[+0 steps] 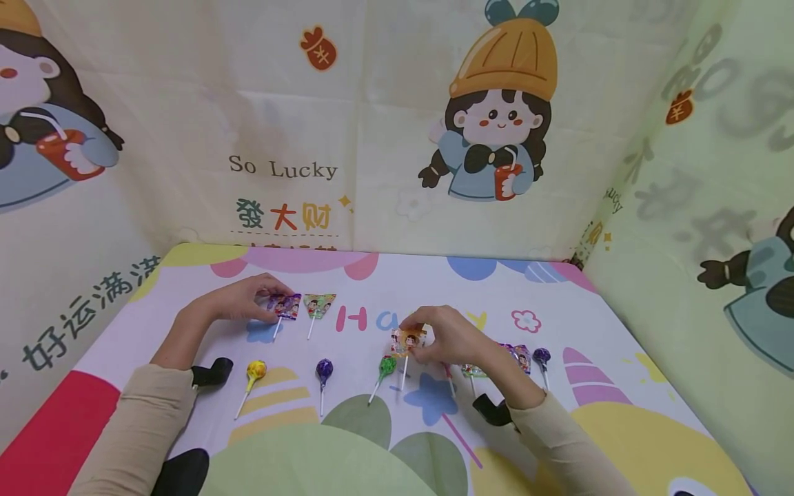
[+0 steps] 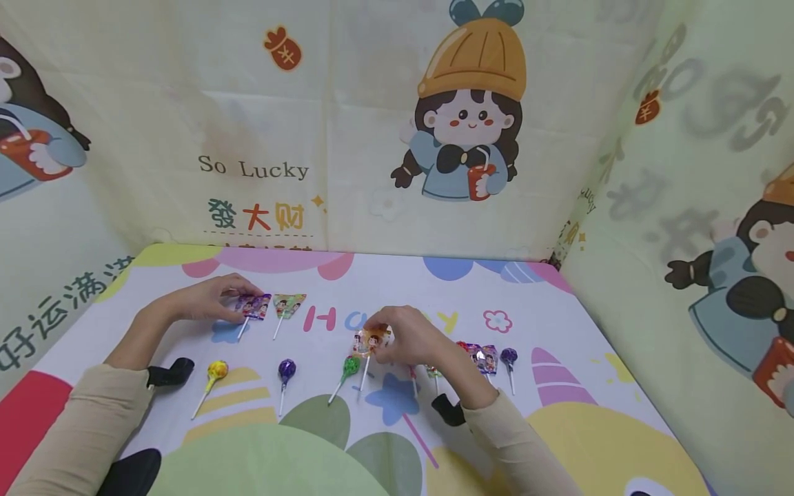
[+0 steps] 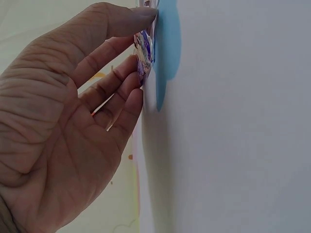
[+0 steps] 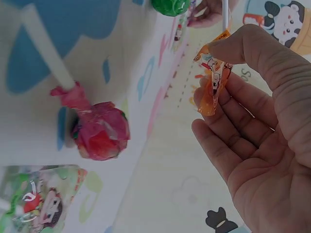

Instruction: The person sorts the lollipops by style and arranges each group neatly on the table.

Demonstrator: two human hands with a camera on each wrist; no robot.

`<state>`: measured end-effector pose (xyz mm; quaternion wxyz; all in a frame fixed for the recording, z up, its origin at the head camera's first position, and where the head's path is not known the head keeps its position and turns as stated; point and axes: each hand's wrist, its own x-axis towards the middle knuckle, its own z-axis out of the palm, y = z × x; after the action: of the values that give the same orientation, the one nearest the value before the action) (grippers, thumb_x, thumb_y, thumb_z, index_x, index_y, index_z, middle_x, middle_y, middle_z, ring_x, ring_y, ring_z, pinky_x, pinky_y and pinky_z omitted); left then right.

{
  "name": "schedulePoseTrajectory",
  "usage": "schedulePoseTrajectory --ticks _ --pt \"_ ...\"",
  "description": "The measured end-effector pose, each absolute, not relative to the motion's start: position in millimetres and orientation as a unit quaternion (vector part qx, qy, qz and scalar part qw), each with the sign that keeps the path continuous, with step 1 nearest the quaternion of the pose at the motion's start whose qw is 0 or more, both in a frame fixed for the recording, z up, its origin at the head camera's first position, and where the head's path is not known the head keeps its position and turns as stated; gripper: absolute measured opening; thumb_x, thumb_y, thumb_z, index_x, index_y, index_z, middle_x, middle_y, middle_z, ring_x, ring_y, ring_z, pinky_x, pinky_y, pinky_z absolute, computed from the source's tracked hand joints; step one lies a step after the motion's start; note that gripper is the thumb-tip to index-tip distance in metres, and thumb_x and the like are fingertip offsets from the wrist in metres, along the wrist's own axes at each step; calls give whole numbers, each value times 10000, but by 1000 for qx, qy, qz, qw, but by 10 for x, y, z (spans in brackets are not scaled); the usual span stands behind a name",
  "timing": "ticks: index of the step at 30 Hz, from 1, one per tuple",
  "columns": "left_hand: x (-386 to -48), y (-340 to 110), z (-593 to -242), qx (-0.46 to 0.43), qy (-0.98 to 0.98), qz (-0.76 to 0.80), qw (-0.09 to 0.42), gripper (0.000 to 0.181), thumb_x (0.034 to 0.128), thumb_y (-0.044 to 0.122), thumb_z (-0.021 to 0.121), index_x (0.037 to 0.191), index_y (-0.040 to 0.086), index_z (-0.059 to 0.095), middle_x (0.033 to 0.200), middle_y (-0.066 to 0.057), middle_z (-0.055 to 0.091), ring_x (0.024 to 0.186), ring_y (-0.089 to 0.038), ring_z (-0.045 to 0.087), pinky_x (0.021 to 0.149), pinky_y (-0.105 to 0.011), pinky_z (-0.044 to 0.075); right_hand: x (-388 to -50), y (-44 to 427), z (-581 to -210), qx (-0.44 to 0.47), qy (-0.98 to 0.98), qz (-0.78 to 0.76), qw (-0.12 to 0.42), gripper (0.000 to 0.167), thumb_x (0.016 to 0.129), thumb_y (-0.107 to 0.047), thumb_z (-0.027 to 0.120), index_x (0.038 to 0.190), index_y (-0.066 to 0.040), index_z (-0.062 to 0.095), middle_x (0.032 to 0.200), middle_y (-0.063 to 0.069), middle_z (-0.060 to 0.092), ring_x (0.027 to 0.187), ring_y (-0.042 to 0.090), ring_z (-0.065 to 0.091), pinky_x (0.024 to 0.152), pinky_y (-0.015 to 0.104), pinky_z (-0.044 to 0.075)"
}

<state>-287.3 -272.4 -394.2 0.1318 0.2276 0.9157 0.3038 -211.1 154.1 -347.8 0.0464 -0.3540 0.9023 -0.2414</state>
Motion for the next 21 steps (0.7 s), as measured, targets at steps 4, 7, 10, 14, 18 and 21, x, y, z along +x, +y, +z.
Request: schedulePoseTrajectory --ticks 4,7,10,14,18,21 --pt "-2868 -2725 -3921 227 915 305 133 529 860 249 820 1346 122 652 1382 -166 538 1328 -400 448 1137 -665 317 -2161 1473 -3436 -350 903 -245 48 395 823 -119 795 1210 -67 731 1125 20 732 1015 163 643 944 458 555" --pt "-2861 -2725 -3909 225 915 306 134 533 861 246 819 1350 121 648 1384 -170 533 1328 -401 446 1136 -664 320 -2219 1400 -3413 -357 902 -240 44 397 824 -125 794 1212 -66 732 1134 28 735 1018 168 649 944 447 555" --pt "-2852 -2723 -3905 221 916 307 136 540 860 248 819 1356 124 644 1391 -175 526 1328 -404 445 1128 -667 329 -2278 1320 -3393 -362 901 -234 42 400 823 -127 794 1213 -66 733 1139 33 737 1022 169 651 943 429 556" --pt "-2842 -2721 -3908 218 915 310 139 549 858 254 820 1360 126 640 1395 -178 521 1331 -409 442 1124 -672 332 -2356 1211 -3372 -367 898 -237 47 401 820 -113 799 1212 -60 734 1124 36 737 1004 169 643 944 426 555" --pt "-2842 -2722 -3915 219 914 311 139 548 859 255 822 1361 127 641 1394 -173 521 1331 -407 441 1126 -670 330 -2432 1116 -3362 -371 894 -245 52 403 812 -94 811 1205 -47 734 1110 51 737 982 190 638 938 440 559" --pt "-2850 -2722 -3917 222 914 309 139 546 860 255 822 1360 129 642 1394 -173 522 1329 -406 443 1127 -670 330 -2474 1059 -3365 -367 896 -245 57 404 813 -91 813 1206 -51 734 1115 49 734 985 192 633 944 441 556"
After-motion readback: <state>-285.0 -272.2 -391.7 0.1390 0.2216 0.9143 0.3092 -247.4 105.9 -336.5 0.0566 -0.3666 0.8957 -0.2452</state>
